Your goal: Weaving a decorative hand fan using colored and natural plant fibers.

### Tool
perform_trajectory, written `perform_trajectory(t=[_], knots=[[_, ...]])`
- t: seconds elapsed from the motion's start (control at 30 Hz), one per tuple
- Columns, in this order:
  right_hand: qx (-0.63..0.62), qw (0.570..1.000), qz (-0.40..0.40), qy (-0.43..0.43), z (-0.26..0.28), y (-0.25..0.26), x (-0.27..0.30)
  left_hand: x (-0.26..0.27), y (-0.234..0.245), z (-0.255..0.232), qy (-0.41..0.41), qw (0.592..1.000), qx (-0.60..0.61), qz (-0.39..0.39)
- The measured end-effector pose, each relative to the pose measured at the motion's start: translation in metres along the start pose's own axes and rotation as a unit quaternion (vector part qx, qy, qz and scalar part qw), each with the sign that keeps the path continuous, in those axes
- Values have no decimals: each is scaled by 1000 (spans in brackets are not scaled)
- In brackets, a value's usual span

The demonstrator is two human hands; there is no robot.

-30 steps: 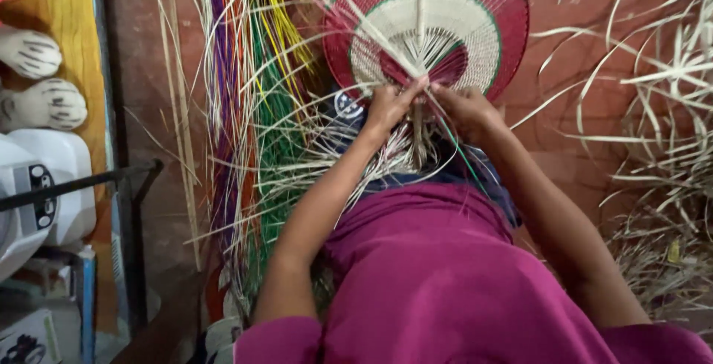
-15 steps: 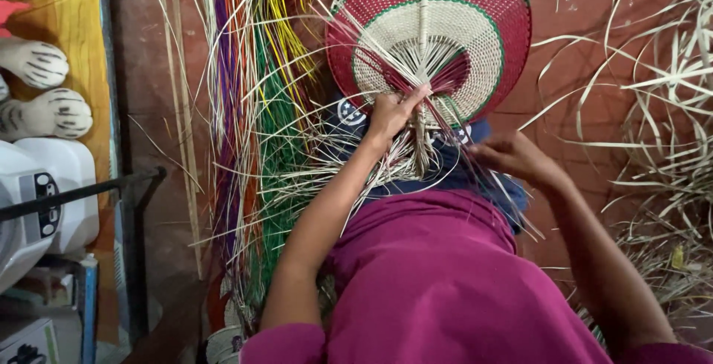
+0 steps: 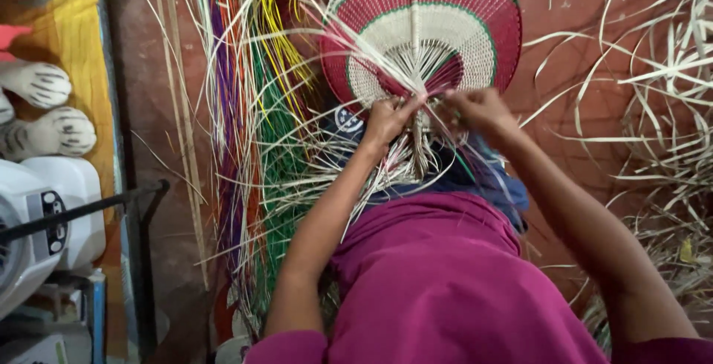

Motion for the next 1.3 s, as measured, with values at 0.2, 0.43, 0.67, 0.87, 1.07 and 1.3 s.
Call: perform_trajectory(t=[0.2, 0.43, 0.67, 0.87, 1.07, 1.3], knots=[[-190, 969, 56, -148, -55, -47, -23, 2, 7, -13, -31, 996, 81, -35], [32, 987, -32, 151, 18, -29, -48, -26, 21, -46, -131, 986, 35, -96], [57, 992, 64, 92, 4, -30, -56, -18, 22, -42, -110, 984, 108, -89], [379, 903, 5, 201, -26, -6, -111, -31, 18, -20, -88, 991, 36, -89], [30, 992, 80, 92, 26, -34, -28, -35, 17, -22, -99, 991, 17, -88], [83, 985, 64, 135, -11, -22, -62, -41, 25, -9, -105, 988, -62, -99]])
Point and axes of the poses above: each hand's wrist, its own x-axis away from the middle knuckle, its own y-axis out of the back of the hand, z = x × y, the point moved 10 cm from there along -x, towards the middle knuckle, and after that the axes turned 2 degrees about -x, right-handed, at the moved point
